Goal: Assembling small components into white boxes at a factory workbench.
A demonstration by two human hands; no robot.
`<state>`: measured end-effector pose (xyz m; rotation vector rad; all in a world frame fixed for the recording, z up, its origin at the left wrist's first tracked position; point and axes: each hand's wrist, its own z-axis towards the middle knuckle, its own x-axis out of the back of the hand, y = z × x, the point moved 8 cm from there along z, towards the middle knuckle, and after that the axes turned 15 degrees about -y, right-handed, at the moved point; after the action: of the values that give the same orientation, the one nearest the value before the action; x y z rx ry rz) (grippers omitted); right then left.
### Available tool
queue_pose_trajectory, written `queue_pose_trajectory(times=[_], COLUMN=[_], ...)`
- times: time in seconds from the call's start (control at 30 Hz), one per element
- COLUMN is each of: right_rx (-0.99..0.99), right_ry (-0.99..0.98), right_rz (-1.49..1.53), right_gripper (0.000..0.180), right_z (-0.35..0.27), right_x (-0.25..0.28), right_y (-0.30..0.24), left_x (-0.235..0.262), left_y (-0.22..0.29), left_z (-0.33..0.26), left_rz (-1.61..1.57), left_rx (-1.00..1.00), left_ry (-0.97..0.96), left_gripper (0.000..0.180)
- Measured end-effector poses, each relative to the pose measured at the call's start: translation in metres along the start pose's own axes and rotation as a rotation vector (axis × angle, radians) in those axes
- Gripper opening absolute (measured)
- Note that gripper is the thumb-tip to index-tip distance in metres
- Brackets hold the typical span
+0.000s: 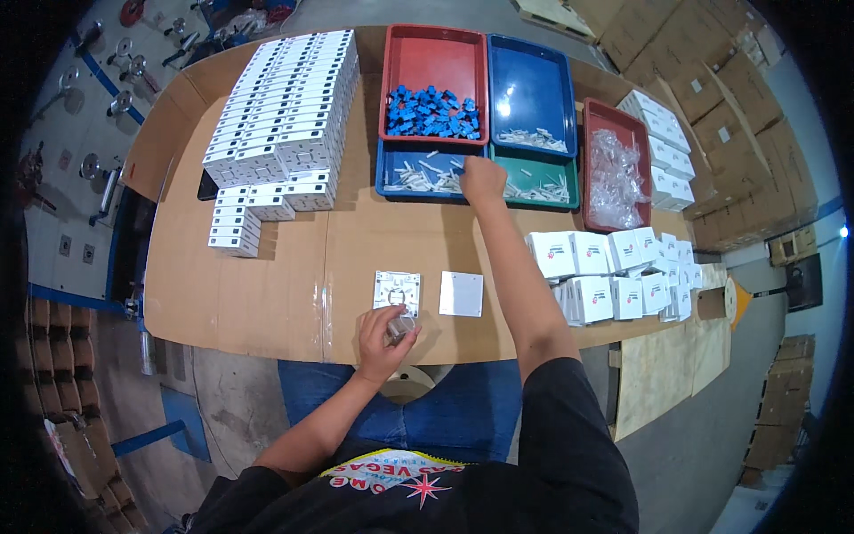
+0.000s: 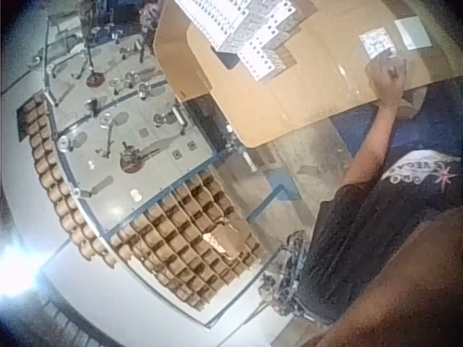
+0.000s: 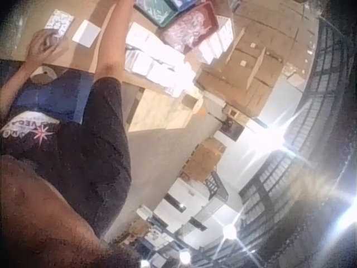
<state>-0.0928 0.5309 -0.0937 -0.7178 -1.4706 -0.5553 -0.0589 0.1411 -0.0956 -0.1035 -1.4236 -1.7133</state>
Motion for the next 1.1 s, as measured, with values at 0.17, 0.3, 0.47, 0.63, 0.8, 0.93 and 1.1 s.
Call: queue_pose_trajectory(times=[0.17, 0.3, 0.47, 0.63, 0.8, 0.93, 1.1], right_rx=[-0.004, -0.025, 0.073, 0.062, 0.057, 0.020, 0.145], right_ry=[-0.034, -0.086, -0.220, -0.250, -0.056, 0.037, -0.018], right_rz=[0.028, 0.054, 0.065, 0.022, 0.235, 0.457, 0.999], right_gripper=[0.010, 0.010, 0.013, 0.011, 0.013, 0.016, 0.018], right_z=[0.001, 0.006, 0.006, 0.010, -0.001, -0.030, -0.127], right_x=[-0.006, -0.010, -0.006, -0.007, 0.022, 0.041, 0.042], right_y=[-0.002, 0.007, -0.002, 0.006, 0.020, 0.035, 0.018], left_x=[0.000, -0.001, -0.001, -0.002, 0.000, 0.002, 0.002], left_y=[0.002, 0.002, 0.000, 0.000, 0.003, 0.001, -0.006], left_z=[0.002, 0.002, 0.000, -0.001, -0.002, -0.005, -0.006], left_rz=[0.004, -0.004, -0.004, -0.007, 0.002, -0.003, -0.019], left_rx=[0.000, -0.006, -0.011, 0.003, 0.001, 0.015, 0.030], left_ry=[-0.015, -0.003, 0.010, 0.016, 0.046, 0.062, 0.082], left_gripper=[0.046, 0.046, 0.047, 0.046, 0.045, 0.045, 0.043])
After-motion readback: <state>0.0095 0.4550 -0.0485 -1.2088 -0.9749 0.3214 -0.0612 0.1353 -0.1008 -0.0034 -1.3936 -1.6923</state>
